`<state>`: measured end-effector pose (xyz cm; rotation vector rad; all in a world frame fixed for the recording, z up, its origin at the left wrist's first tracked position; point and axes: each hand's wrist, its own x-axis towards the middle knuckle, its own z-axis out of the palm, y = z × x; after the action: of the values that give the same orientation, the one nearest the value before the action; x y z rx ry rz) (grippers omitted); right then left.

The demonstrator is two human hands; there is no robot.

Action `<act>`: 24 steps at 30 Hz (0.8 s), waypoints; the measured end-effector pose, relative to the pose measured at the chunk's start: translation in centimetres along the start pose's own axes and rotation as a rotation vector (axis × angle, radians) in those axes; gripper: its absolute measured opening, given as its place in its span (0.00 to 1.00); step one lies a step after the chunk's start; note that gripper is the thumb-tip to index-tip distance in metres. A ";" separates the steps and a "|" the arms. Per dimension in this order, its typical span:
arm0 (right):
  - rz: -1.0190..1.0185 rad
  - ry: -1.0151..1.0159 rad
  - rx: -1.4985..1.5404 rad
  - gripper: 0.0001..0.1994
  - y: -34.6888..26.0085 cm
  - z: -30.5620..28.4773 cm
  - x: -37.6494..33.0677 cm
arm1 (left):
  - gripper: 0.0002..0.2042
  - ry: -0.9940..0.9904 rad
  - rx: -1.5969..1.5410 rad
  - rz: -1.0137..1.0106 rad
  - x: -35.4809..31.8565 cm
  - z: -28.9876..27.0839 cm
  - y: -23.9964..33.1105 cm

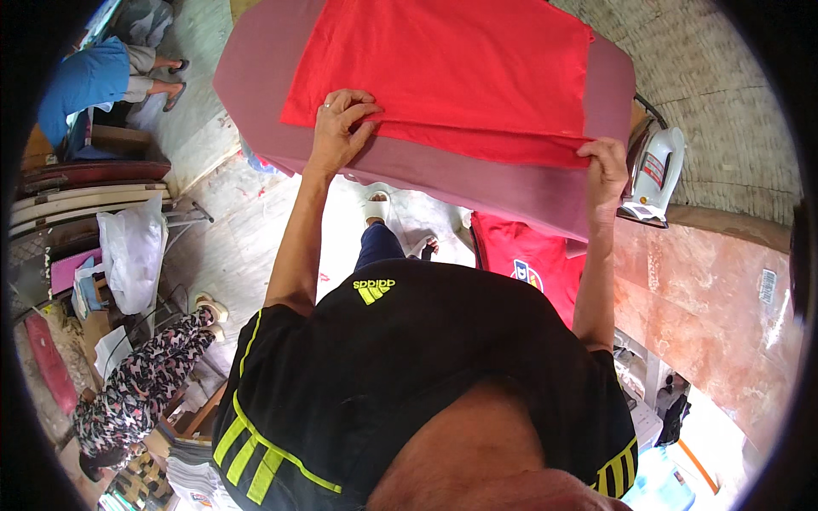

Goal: The person irons a red t-shirt with a Dickies logo on a pink ironing board. They use a white steam iron to smooth the front, sleeves, and back of the shirt, frequently adjusting the fabric with their hands to ensure even coverage.

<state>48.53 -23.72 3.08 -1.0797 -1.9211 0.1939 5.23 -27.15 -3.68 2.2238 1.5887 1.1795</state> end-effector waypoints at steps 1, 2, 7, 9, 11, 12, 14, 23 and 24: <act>-0.049 -0.062 -0.110 0.10 0.2 -0.1 0.0 | 0.13 0.030 -0.021 -0.001 0.1 0.2 -0.2; -0.097 -0.124 -0.220 0.11 0.4 -0.2 0.0 | 0.13 0.059 -0.042 -0.002 0.2 0.4 -0.4; 0.006 -0.113 -0.338 0.14 0.3 0.7 0.6 | 0.13 0.237 -0.190 -0.109 3.6 -1.3 2.2; -0.054 -0.087 -0.391 0.15 0.4 -0.8 3.0 | 0.12 0.283 -0.093 0.018 4.8 -2.1 2.8; -0.106 -0.021 -0.431 0.15 0.1 -2.9 5.8 | 0.09 0.322 0.036 0.222 5.3 -2.5 2.6; -0.129 0.017 -0.453 0.15 0.0 -3.9 7.1 | 0.08 0.211 0.097 0.295 5.0 -2.8 2.2; -0.160 0.076 -0.545 0.16 -0.2 -5.3 9.5 | 0.05 -0.013 0.225 0.446 3.5 -3.6 0.6; -0.503 0.111 -0.730 0.20 -4.2 -5.8 23.2 | 0.11 0.068 0.190 -0.126 4.2 -12.4 -7.4; -0.570 0.079 -0.736 0.21 -4.5 -6.0 25.8 | 0.12 0.045 0.224 -0.119 5.1 -16.0 -7.8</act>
<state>44.80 -8.76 25.08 -0.8993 -2.1908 -0.9177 -10.61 -24.21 5.41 2.2075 1.9276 1.0749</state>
